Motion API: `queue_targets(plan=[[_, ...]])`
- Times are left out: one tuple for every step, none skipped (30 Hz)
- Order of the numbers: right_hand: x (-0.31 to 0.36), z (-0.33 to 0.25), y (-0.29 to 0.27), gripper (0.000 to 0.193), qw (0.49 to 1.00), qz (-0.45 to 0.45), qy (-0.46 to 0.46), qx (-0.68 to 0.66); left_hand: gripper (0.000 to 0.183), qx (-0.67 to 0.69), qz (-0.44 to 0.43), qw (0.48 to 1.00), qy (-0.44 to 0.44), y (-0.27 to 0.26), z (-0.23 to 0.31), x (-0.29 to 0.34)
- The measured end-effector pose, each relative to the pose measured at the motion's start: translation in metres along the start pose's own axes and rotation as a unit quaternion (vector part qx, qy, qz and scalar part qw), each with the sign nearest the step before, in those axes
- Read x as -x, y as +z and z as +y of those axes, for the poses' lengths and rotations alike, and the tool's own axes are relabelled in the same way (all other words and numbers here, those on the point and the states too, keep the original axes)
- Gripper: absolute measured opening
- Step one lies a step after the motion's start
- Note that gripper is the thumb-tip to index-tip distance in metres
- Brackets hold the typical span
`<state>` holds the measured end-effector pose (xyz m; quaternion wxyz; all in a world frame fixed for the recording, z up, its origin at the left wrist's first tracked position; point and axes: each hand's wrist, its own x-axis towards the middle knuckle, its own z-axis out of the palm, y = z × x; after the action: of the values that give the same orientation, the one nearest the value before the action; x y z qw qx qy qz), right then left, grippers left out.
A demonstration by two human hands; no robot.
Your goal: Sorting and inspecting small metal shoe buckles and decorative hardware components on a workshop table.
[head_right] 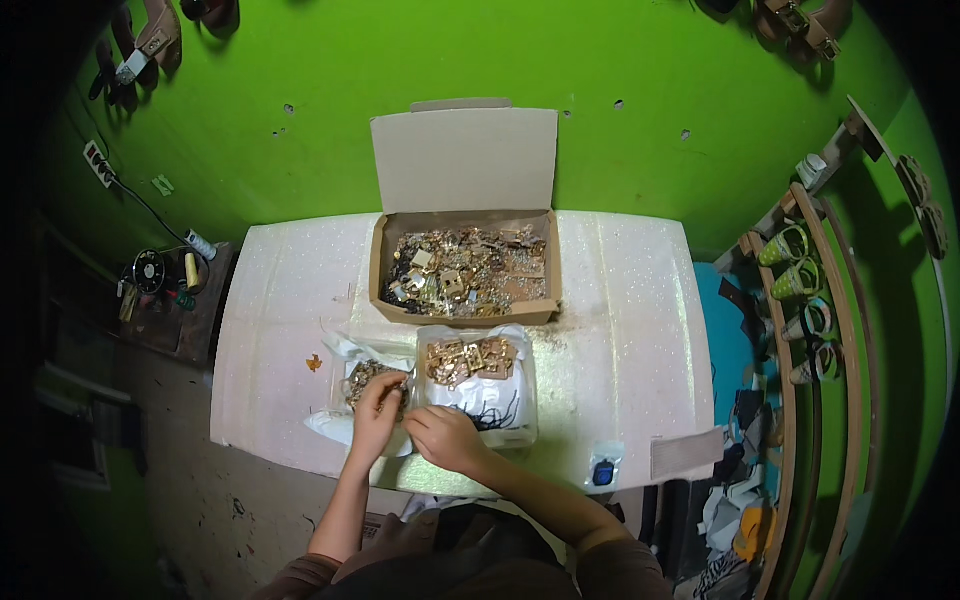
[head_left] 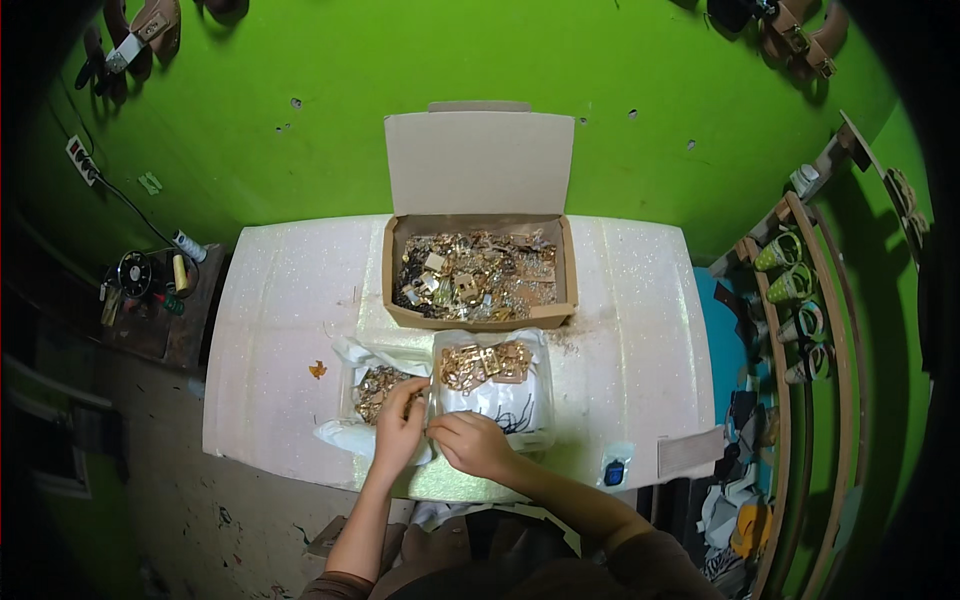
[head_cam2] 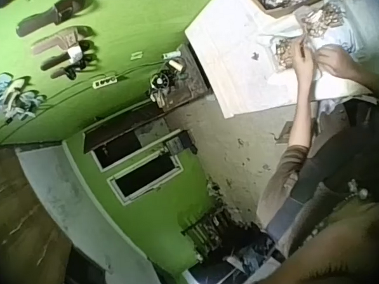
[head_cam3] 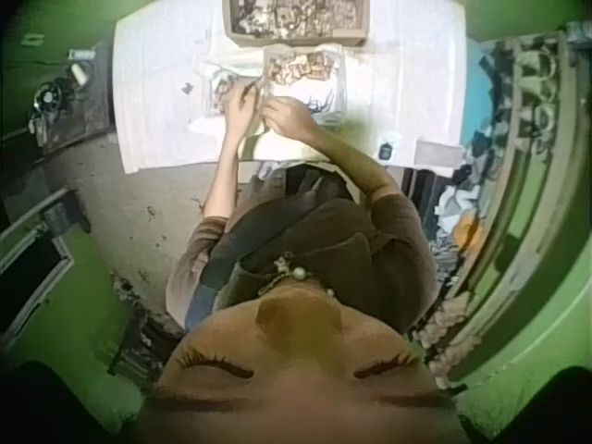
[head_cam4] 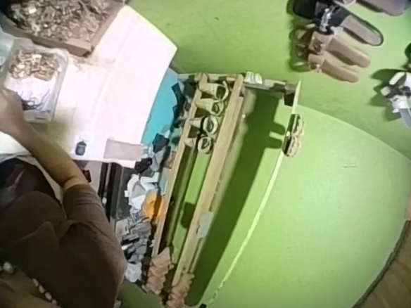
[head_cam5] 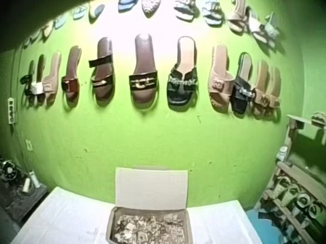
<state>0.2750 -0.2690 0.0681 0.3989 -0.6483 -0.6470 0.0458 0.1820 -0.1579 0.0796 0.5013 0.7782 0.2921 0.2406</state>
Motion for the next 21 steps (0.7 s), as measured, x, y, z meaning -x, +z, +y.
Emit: queue_targets(plan=[[0.007, 0.005, -0.007, 0.014, 0.999, 0.031, 0.026, -0.001, 0.022, -0.001, -0.017, 1.000, 0.008, 0.013, 0.003, -0.004], [0.012, 0.013, -0.014, 0.014, 0.999, 0.028, 0.024, -0.005, 0.023, -0.003, -0.032, 0.999, 0.013, 0.023, 0.006, -0.003], [0.017, 0.021, -0.021, 0.013, 0.998, 0.043, 0.036, -0.018, 0.023, -0.004, -0.029, 1.000, 0.009, 0.032, 0.008, -0.004], [0.022, 0.029, -0.028, 0.013, 0.997, 0.058, 0.048, -0.031, 0.023, -0.007, -0.039, 0.999, 0.017, 0.040, 0.010, -0.007], [0.024, 0.035, -0.037, 0.015, 0.994, 0.067, 0.072, -0.044, 0.023, -0.010, -0.048, 0.998, 0.025, 0.048, 0.012, -0.011], [0.027, 0.045, -0.045, 0.015, 0.995, 0.064, 0.068, -0.047, 0.023, -0.011, -0.043, 0.999, 0.023, 0.055, 0.015, -0.016], [0.030, 0.054, -0.053, 0.016, 0.992, 0.077, 0.085, -0.058, 0.023, -0.019, -0.040, 0.999, 0.019, 0.062, 0.017, -0.020], [0.035, 0.062, -0.061, 0.017, 0.988, 0.090, 0.106, -0.067, 0.023, -0.024, -0.042, 0.999, 0.014, 0.069, 0.021, -0.023], [0.035, 0.073, -0.072, 0.018, 0.987, 0.095, 0.111, -0.073, 0.023, -0.036, -0.047, 0.998, 0.030, 0.074, 0.025, -0.032], [0.033, 0.085, -0.083, 0.018, 0.987, 0.090, 0.110, -0.076, 0.023, -0.036, -0.044, 0.998, 0.025, 0.078, 0.031, -0.040], [0.030, 0.100, -0.096, 0.018, 0.989, 0.094, 0.103, -0.052, 0.023, -0.049, -0.057, 0.997, 0.035, 0.084, 0.041, -0.052], [0.023, 0.114, -0.107, 0.018, 0.991, 0.097, 0.092, -0.031, 0.023, -0.066, -0.066, 0.995, 0.044, 0.085, 0.047, -0.063], [0.011, 0.127, -0.119, 0.017, 0.991, 0.099, 0.084, -0.009, 0.023, -0.065, -0.063, 0.995, 0.051, 0.088, 0.045, -0.074], [-0.002, 0.141, -0.130, 0.016, 0.992, 0.101, 0.077, 0.012, 0.023, -0.066, -0.059, 0.995, 0.047, 0.091, 0.046, -0.086], [-0.012, 0.159, -0.139, 0.014, 0.993, 0.109, 0.052, 0.018, 0.024, -0.072, -0.067, 0.994, 0.044, 0.094, 0.050, -0.100], [-0.024, 0.174, -0.146, 0.013, 0.992, 0.117, 0.027, 0.023, 0.024, -0.078, -0.075, 0.993, 0.041, 0.096, 0.053, -0.112], [-0.044, 0.174, -0.155, 0.012, 0.993, 0.109, 0.042, 0.021, 0.025, -0.103, -0.068, 0.989, 0.080, 0.096, 0.045, -0.123], [-0.059, 0.183, -0.156, 0.012, 0.993, 0.108, 0.036, 0.023, 0.025, -0.102, -0.062, 0.989, 0.082, 0.100, 0.039, -0.131], [-0.074, 0.192, -0.153, 0.012, 0.994, 0.098, 0.032, 0.028, 0.025, -0.128, -0.058, 0.988, 0.067, 0.103, 0.032, -0.139], [-0.087, 0.204, -0.149, 0.012, 0.995, 0.089, 0.029, 0.033, 0.025, -0.155, -0.053, 0.985, 0.052, 0.107, 0.028, -0.148], [-0.097, 0.218, -0.146, 0.012, 0.995, 0.088, 0.025, 0.035, 0.025, -0.159, -0.062, 0.985, 0.033, 0.115, 0.028, -0.156]])
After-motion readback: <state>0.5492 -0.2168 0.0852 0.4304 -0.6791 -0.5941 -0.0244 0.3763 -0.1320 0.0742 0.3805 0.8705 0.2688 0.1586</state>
